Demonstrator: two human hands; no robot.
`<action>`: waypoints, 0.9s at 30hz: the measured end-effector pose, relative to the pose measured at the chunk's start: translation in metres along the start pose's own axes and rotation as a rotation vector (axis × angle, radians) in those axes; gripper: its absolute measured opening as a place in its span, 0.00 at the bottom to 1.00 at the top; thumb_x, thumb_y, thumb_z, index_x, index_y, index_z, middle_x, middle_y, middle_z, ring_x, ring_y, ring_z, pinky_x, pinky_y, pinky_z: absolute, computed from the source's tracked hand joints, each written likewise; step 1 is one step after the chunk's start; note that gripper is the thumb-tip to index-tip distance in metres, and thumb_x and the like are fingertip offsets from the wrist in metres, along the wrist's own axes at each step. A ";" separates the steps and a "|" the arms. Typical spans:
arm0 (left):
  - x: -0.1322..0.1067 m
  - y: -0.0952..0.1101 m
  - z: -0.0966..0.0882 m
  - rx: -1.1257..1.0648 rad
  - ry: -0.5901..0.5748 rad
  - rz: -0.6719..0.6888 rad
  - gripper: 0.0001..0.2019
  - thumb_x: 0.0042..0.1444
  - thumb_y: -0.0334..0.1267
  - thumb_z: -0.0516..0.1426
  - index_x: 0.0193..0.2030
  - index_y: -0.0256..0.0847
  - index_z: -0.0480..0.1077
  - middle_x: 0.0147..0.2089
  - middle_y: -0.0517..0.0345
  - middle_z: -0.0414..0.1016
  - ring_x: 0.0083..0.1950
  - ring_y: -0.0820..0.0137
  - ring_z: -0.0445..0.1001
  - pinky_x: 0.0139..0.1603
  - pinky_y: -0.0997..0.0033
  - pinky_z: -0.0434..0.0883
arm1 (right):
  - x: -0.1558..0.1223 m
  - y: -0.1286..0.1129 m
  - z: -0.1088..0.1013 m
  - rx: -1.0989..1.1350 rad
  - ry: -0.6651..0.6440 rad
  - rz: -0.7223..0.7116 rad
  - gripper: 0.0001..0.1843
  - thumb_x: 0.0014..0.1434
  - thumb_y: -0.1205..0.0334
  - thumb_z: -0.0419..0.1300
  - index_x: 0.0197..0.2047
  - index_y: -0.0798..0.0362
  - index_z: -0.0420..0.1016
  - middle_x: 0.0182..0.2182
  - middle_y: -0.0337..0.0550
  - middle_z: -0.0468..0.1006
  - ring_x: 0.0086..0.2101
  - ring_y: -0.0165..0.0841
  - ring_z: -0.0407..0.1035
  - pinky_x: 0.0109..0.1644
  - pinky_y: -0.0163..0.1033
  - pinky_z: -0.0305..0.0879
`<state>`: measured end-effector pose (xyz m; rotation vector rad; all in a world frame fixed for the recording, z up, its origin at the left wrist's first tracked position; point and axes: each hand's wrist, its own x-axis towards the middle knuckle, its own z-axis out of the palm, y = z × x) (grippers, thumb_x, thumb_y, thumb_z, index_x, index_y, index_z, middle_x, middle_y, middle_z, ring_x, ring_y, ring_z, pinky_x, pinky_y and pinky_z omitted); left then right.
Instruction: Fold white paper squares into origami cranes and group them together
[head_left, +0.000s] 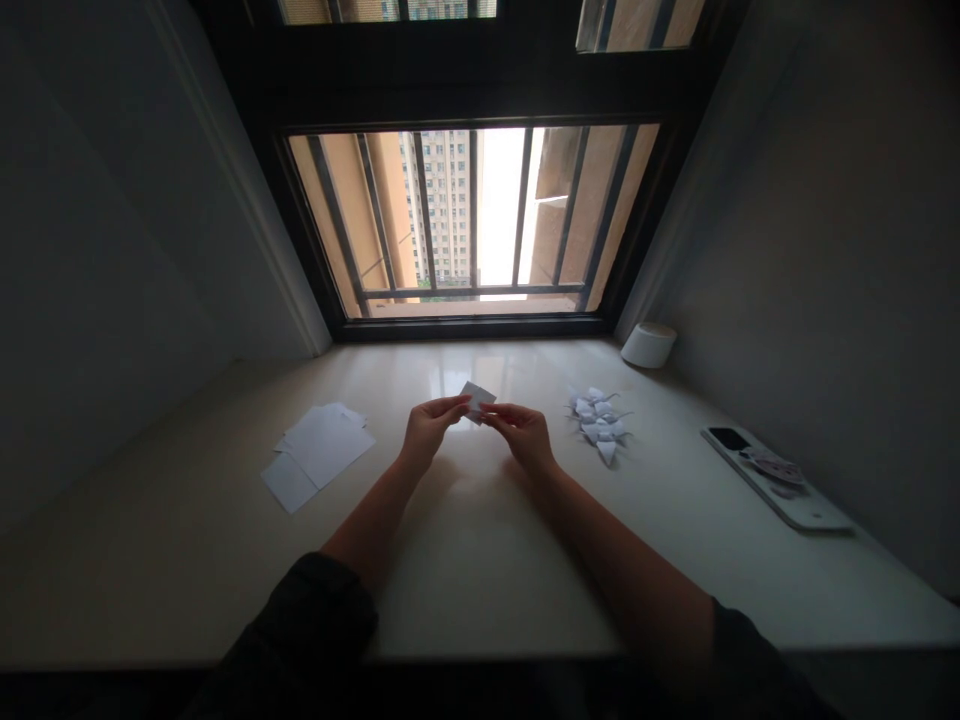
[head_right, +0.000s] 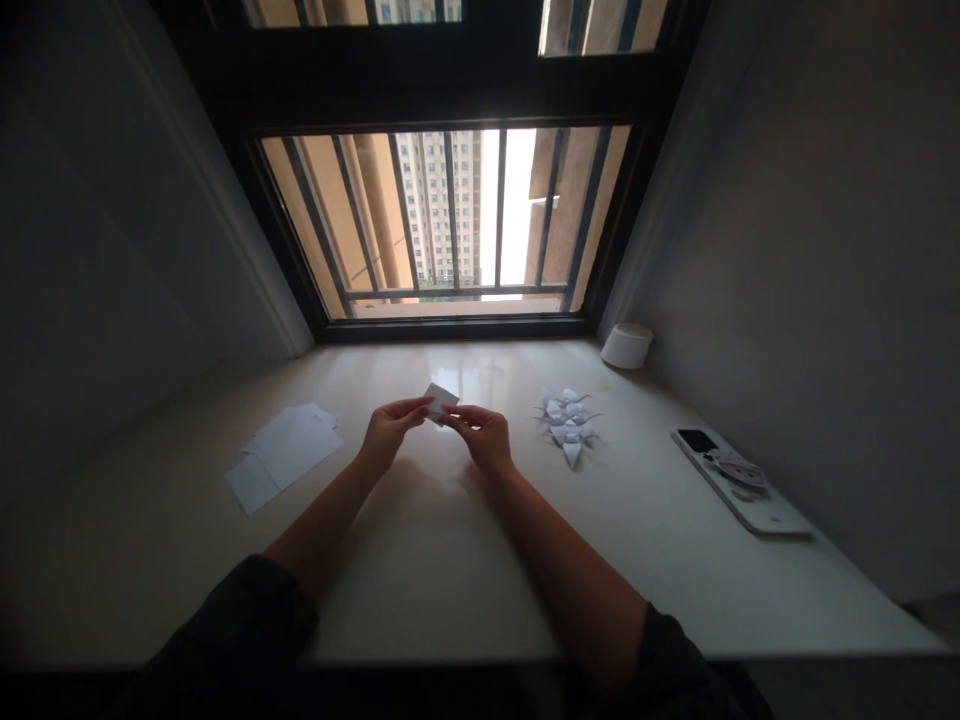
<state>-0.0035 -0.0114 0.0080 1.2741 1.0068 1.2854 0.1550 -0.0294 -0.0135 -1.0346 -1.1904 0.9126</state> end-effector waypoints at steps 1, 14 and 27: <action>0.000 -0.001 0.000 -0.008 0.004 -0.003 0.19 0.39 0.45 0.67 0.39 0.38 0.78 0.35 0.51 0.80 0.36 0.68 0.74 0.41 0.66 0.69 | 0.000 0.000 0.000 0.018 0.005 0.001 0.17 0.40 0.51 0.69 0.33 0.51 0.81 0.27 0.44 0.81 0.29 0.37 0.73 0.37 0.42 0.69; -0.006 -0.004 0.009 -0.075 0.089 -0.012 0.19 0.39 0.44 0.67 0.39 0.38 0.77 0.36 0.51 0.79 0.37 0.67 0.75 0.40 0.67 0.71 | -0.002 -0.008 0.004 0.149 0.055 0.053 0.16 0.39 0.50 0.69 0.29 0.52 0.80 0.24 0.44 0.80 0.27 0.35 0.72 0.35 0.42 0.68; -0.007 -0.002 0.012 -0.105 0.108 0.017 0.18 0.39 0.42 0.67 0.38 0.38 0.78 0.35 0.52 0.80 0.36 0.68 0.74 0.41 0.65 0.70 | -0.001 -0.001 0.007 0.319 0.079 0.141 0.13 0.39 0.52 0.70 0.26 0.52 0.80 0.23 0.42 0.78 0.25 0.32 0.69 0.31 0.38 0.65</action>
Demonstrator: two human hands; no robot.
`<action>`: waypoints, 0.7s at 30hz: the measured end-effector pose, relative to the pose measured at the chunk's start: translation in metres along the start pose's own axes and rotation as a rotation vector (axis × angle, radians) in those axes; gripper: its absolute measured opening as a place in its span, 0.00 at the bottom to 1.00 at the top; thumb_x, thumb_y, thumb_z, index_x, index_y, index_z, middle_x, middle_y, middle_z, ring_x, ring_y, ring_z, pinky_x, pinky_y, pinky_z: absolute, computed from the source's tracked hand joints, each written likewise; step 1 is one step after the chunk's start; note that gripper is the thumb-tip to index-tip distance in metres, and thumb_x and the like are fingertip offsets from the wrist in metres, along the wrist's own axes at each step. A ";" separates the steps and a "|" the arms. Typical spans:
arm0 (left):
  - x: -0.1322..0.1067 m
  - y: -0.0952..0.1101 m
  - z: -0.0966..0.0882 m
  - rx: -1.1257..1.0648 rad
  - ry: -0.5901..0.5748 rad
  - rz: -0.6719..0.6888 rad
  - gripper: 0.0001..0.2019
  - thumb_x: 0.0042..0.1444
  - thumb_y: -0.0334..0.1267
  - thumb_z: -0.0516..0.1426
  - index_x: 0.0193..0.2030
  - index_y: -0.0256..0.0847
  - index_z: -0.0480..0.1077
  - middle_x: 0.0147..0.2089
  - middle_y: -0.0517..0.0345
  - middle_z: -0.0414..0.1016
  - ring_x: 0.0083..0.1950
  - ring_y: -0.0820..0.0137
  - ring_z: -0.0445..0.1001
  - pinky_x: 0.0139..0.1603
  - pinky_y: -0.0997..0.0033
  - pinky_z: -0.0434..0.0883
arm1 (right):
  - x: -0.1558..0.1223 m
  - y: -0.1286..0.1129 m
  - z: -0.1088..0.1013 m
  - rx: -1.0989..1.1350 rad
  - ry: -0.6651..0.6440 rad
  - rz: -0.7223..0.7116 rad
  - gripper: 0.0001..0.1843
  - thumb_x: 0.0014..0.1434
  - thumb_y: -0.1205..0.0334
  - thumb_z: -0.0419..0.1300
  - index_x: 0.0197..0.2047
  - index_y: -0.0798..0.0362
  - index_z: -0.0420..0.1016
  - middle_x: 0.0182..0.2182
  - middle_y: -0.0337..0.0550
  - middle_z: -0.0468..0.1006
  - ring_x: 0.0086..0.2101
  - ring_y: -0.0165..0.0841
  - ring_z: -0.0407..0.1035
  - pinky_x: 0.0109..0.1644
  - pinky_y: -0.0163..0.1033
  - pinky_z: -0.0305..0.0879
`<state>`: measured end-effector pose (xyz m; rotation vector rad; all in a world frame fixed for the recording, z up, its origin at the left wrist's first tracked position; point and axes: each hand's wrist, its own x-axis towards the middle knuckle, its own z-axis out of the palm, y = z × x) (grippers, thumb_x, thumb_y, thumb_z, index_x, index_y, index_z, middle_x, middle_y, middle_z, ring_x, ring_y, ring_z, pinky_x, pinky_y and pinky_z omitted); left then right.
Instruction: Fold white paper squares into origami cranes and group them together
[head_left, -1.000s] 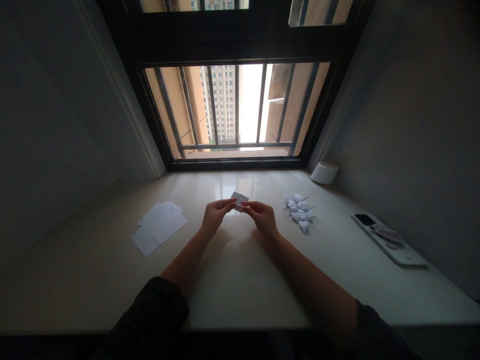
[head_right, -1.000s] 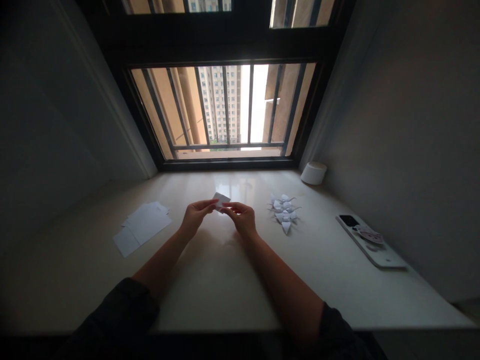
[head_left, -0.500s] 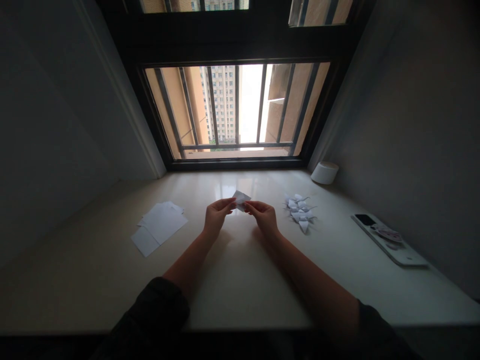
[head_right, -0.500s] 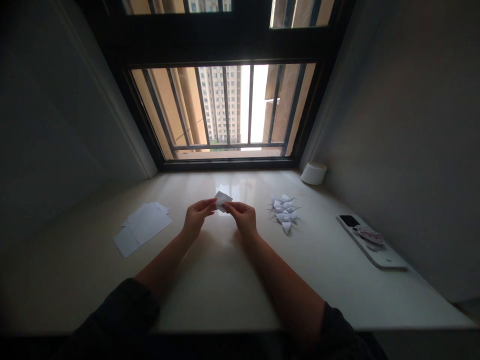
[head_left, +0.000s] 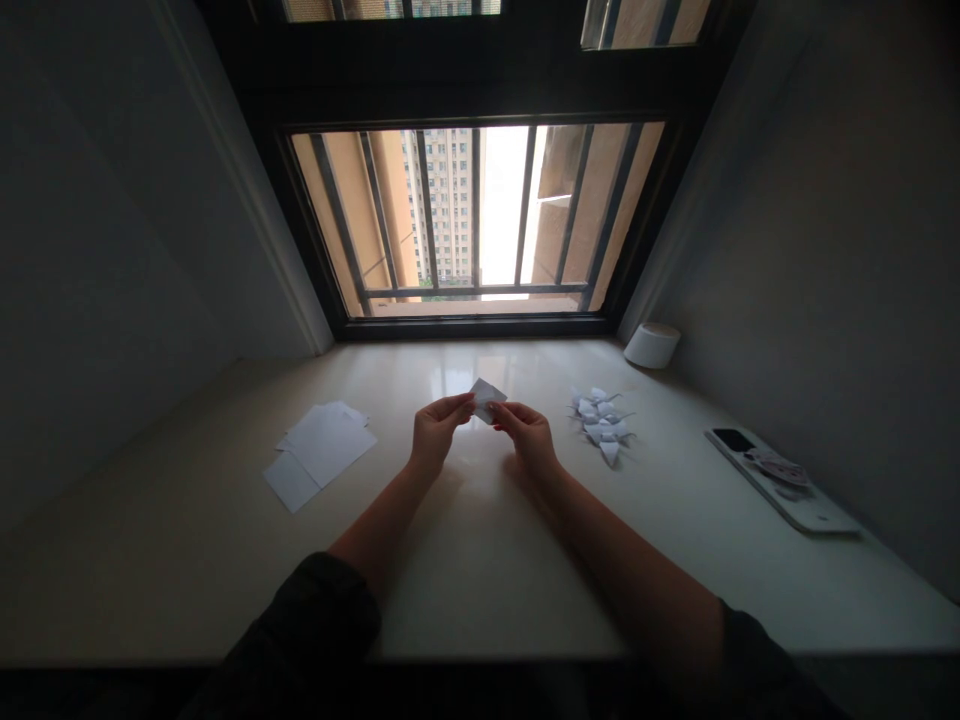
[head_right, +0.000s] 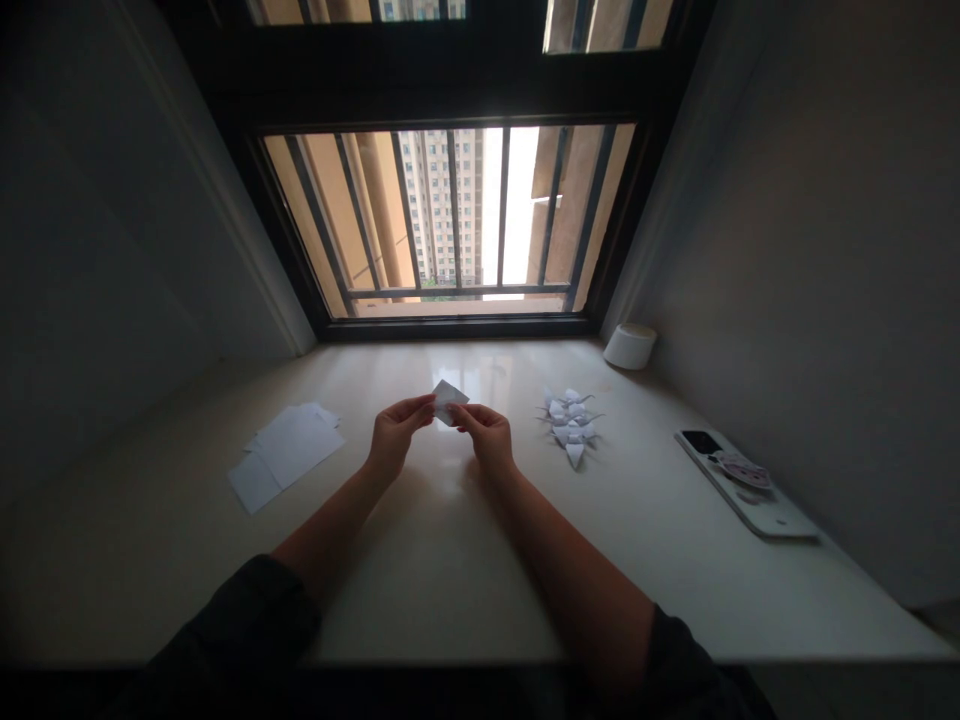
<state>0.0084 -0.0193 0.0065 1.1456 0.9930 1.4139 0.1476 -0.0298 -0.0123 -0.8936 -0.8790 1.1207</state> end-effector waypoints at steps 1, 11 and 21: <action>0.000 0.000 0.000 -0.003 0.000 0.004 0.18 0.39 0.42 0.67 0.38 0.38 0.78 0.35 0.52 0.80 0.36 0.68 0.73 0.41 0.65 0.70 | 0.000 0.001 0.000 0.003 0.003 0.008 0.14 0.38 0.51 0.70 0.26 0.52 0.80 0.23 0.42 0.78 0.26 0.32 0.69 0.31 0.38 0.66; -0.003 0.000 0.002 -0.064 -0.010 0.030 0.19 0.39 0.40 0.67 0.41 0.38 0.77 0.34 0.53 0.80 0.34 0.71 0.73 0.40 0.68 0.69 | -0.004 -0.005 0.003 -0.001 0.022 -0.005 0.12 0.40 0.53 0.70 0.25 0.51 0.80 0.22 0.39 0.78 0.25 0.29 0.67 0.32 0.37 0.63; -0.005 0.002 0.004 -0.086 -0.007 0.025 0.17 0.38 0.38 0.67 0.39 0.39 0.78 0.33 0.53 0.80 0.34 0.70 0.73 0.40 0.68 0.68 | -0.002 -0.005 0.001 0.001 0.024 -0.003 0.13 0.39 0.53 0.70 0.25 0.52 0.79 0.22 0.40 0.77 0.26 0.30 0.68 0.31 0.37 0.63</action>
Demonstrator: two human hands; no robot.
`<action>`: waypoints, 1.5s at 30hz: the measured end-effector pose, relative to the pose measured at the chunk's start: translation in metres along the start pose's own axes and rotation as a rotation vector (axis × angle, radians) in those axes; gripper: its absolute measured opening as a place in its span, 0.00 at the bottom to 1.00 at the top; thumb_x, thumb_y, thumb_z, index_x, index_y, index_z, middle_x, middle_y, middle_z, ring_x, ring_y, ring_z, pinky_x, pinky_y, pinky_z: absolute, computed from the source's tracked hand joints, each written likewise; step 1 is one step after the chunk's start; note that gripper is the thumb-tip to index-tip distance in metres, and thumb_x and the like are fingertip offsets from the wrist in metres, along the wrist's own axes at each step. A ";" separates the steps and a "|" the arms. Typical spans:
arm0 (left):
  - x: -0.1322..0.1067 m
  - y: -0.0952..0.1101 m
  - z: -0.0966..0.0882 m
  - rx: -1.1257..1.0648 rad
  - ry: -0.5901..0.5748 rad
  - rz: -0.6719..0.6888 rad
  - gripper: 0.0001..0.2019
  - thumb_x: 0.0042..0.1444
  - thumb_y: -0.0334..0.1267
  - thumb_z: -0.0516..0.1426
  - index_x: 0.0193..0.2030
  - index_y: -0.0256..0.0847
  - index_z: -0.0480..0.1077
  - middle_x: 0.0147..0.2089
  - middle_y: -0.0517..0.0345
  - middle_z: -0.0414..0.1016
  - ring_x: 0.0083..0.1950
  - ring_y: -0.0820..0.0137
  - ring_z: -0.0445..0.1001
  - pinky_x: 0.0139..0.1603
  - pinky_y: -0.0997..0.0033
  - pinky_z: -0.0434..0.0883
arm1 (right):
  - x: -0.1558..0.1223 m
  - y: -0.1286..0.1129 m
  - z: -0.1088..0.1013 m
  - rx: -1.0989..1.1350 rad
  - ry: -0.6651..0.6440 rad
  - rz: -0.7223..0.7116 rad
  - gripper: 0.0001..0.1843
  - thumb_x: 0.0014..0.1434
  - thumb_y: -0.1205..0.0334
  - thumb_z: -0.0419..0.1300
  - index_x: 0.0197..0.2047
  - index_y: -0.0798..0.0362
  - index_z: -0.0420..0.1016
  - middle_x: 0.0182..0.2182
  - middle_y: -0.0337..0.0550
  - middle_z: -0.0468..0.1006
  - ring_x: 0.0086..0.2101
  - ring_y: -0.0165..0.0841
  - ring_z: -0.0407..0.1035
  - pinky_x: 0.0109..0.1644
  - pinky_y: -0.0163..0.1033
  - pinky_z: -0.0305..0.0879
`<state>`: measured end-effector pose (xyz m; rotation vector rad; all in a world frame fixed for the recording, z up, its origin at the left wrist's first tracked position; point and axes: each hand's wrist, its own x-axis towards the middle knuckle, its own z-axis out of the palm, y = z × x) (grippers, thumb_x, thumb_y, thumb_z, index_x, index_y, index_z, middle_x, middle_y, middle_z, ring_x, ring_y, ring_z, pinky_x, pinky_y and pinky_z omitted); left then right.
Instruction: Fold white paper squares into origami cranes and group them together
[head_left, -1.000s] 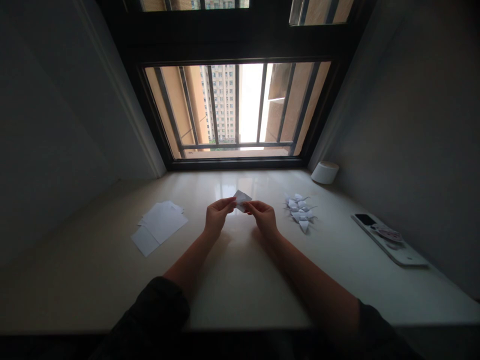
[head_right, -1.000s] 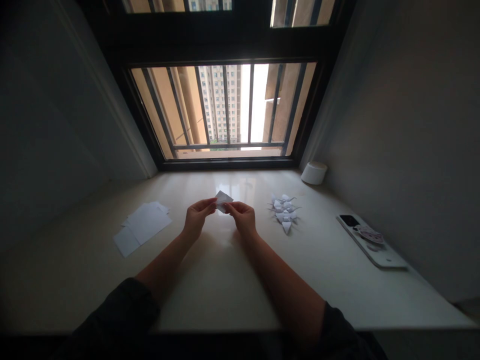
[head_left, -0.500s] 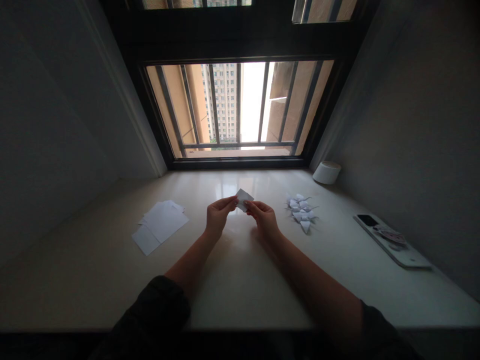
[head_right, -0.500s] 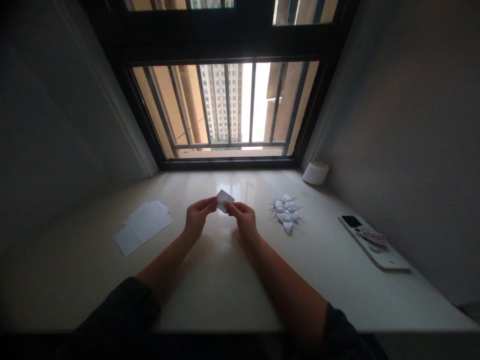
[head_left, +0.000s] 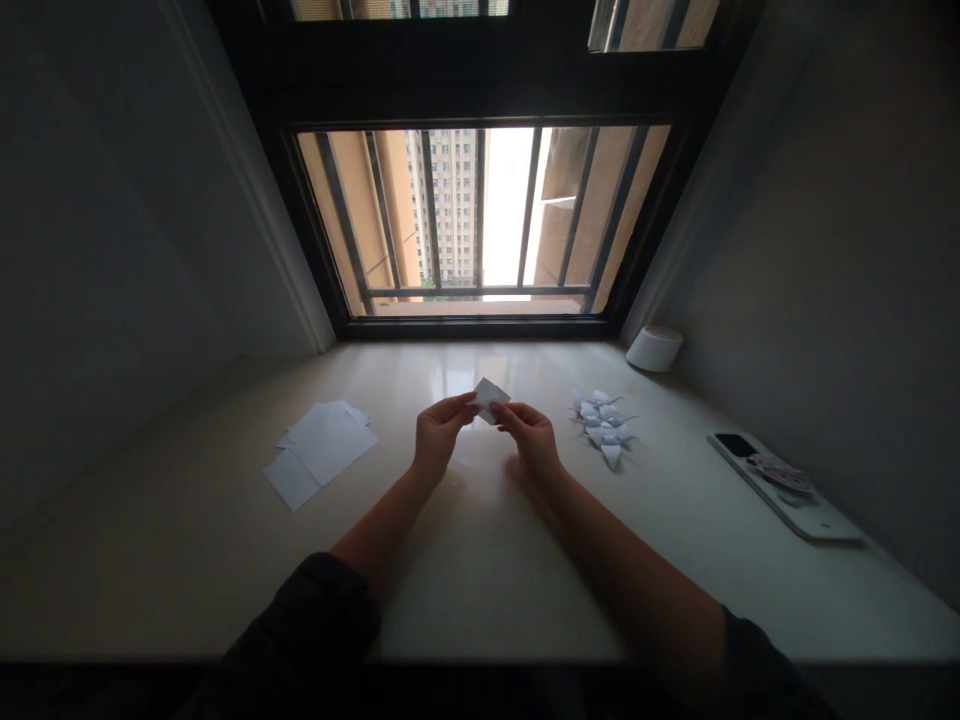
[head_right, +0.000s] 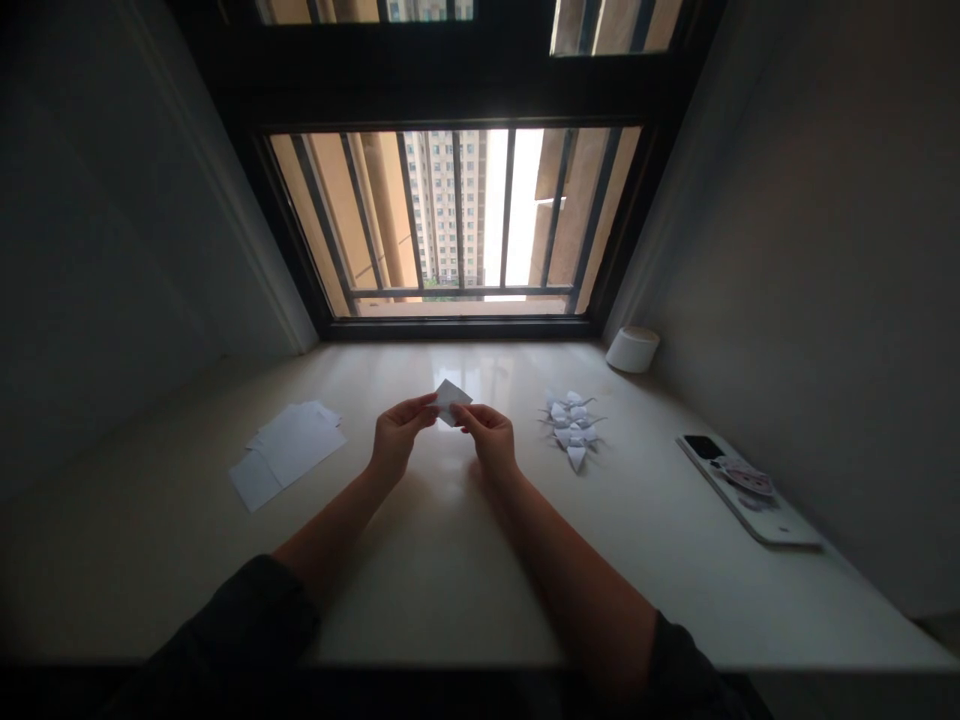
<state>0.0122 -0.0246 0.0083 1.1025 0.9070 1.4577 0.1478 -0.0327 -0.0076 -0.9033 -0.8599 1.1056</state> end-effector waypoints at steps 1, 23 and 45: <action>0.000 0.000 0.000 -0.007 0.009 -0.009 0.17 0.38 0.38 0.68 0.38 0.39 0.78 0.33 0.53 0.80 0.35 0.70 0.73 0.40 0.68 0.68 | 0.000 0.000 0.000 -0.004 0.003 0.002 0.13 0.39 0.52 0.70 0.25 0.52 0.79 0.22 0.40 0.77 0.26 0.30 0.68 0.31 0.37 0.63; 0.000 0.001 0.000 -0.053 -0.050 -0.024 0.17 0.42 0.39 0.65 0.41 0.38 0.77 0.36 0.53 0.79 0.37 0.69 0.75 0.48 0.62 0.69 | 0.001 -0.005 -0.001 -0.098 0.057 -0.055 0.13 0.40 0.51 0.69 0.24 0.52 0.79 0.21 0.40 0.75 0.26 0.30 0.66 0.32 0.37 0.61; -0.003 0.000 0.004 -0.021 0.050 0.024 0.16 0.44 0.43 0.64 0.40 0.39 0.77 0.39 0.52 0.79 0.36 0.69 0.75 0.44 0.63 0.71 | -0.002 -0.004 0.002 -0.084 0.056 -0.032 0.13 0.39 0.50 0.69 0.23 0.52 0.79 0.20 0.39 0.75 0.25 0.30 0.66 0.32 0.38 0.61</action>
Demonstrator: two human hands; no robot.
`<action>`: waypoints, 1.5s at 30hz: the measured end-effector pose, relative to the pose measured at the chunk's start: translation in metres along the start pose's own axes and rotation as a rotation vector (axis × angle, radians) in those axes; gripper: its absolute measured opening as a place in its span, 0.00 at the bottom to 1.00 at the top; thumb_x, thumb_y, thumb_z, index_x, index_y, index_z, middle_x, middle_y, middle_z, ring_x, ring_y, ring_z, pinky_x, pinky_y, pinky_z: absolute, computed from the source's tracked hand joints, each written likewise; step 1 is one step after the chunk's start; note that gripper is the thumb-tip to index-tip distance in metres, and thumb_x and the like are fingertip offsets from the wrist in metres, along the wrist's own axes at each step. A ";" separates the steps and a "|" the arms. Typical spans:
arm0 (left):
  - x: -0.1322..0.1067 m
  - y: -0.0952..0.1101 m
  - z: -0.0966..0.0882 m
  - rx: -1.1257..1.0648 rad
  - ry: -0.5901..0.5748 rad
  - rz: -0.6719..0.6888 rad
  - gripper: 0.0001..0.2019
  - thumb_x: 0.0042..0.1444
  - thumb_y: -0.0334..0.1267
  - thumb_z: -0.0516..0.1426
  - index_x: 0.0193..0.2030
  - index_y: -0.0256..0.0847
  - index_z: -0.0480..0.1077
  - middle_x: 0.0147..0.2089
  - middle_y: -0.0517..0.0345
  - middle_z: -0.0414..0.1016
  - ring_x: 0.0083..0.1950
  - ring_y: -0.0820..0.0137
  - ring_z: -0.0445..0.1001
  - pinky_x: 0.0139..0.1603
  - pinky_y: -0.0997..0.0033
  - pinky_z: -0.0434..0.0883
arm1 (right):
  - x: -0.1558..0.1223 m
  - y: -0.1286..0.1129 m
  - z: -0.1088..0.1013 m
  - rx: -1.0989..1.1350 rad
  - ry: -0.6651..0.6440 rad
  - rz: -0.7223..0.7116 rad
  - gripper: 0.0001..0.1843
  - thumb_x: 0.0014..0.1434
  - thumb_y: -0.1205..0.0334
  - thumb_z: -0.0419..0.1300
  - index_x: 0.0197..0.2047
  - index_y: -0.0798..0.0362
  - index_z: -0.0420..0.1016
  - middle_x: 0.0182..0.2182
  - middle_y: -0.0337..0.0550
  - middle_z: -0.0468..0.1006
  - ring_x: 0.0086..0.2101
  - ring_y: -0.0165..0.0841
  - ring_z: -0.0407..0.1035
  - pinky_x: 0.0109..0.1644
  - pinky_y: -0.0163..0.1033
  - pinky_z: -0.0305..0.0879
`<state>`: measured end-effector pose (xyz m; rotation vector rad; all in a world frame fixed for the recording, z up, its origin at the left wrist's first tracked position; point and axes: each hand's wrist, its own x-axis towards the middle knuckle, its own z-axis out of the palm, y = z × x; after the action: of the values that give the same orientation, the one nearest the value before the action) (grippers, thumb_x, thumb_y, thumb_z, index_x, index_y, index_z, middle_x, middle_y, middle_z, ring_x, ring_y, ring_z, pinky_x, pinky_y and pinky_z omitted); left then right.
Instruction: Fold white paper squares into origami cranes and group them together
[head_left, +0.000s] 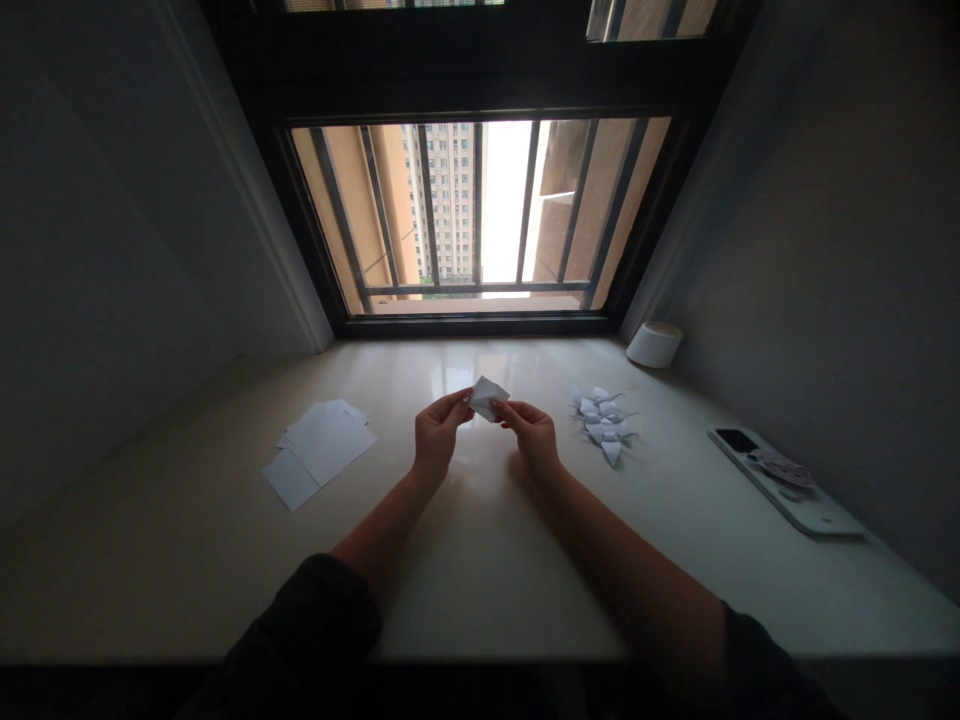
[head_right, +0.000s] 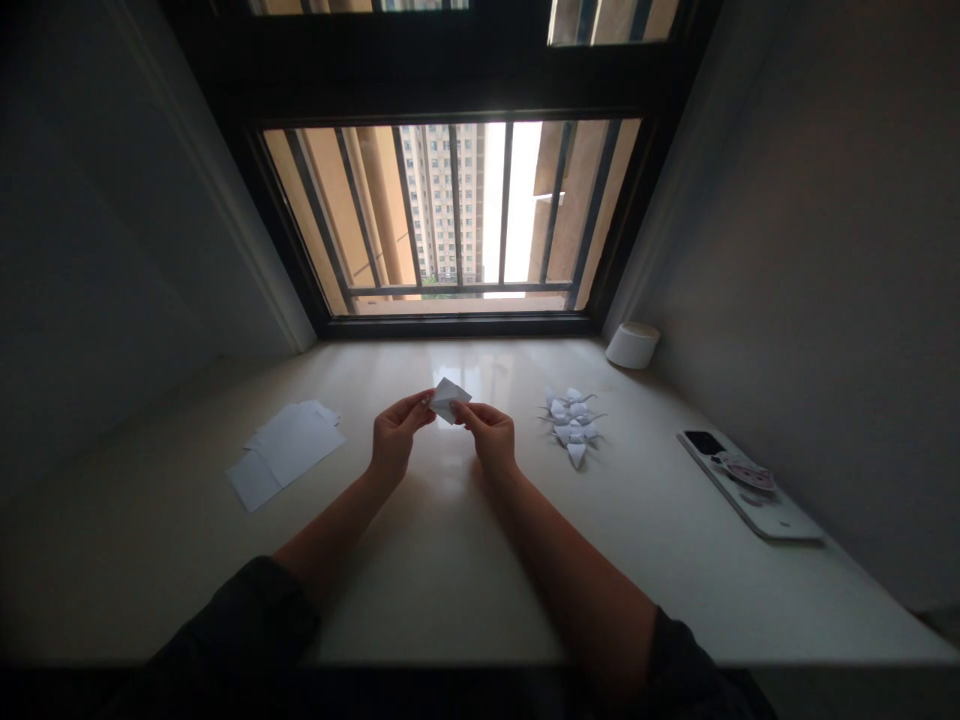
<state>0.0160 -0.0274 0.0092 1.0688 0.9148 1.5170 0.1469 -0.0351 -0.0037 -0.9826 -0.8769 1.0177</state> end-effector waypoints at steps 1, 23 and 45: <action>0.000 0.000 0.000 0.005 0.003 0.007 0.16 0.44 0.43 0.64 0.40 0.39 0.77 0.39 0.52 0.79 0.37 0.69 0.75 0.44 0.64 0.71 | 0.000 0.000 0.000 0.010 0.004 0.003 0.13 0.39 0.51 0.69 0.23 0.51 0.79 0.20 0.39 0.76 0.25 0.30 0.66 0.32 0.38 0.60; -0.002 -0.003 0.001 -0.029 -0.056 -0.008 0.16 0.38 0.37 0.67 0.38 0.39 0.77 0.33 0.54 0.79 0.36 0.69 0.75 0.41 0.67 0.69 | -0.001 -0.003 0.000 -0.017 0.007 -0.005 0.14 0.39 0.49 0.69 0.23 0.52 0.79 0.21 0.41 0.76 0.26 0.32 0.67 0.33 0.38 0.63; -0.002 -0.004 0.000 -0.058 -0.019 -0.091 0.25 0.38 0.41 0.68 0.46 0.37 0.74 0.33 0.53 0.79 0.34 0.70 0.75 0.45 0.65 0.70 | -0.004 -0.001 0.004 0.115 0.040 0.039 0.14 0.35 0.57 0.71 0.29 0.52 0.79 0.26 0.42 0.80 0.29 0.34 0.72 0.36 0.41 0.65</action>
<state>0.0178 -0.0287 0.0048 0.9852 0.8894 1.4472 0.1418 -0.0385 -0.0024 -0.9224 -0.7605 1.0661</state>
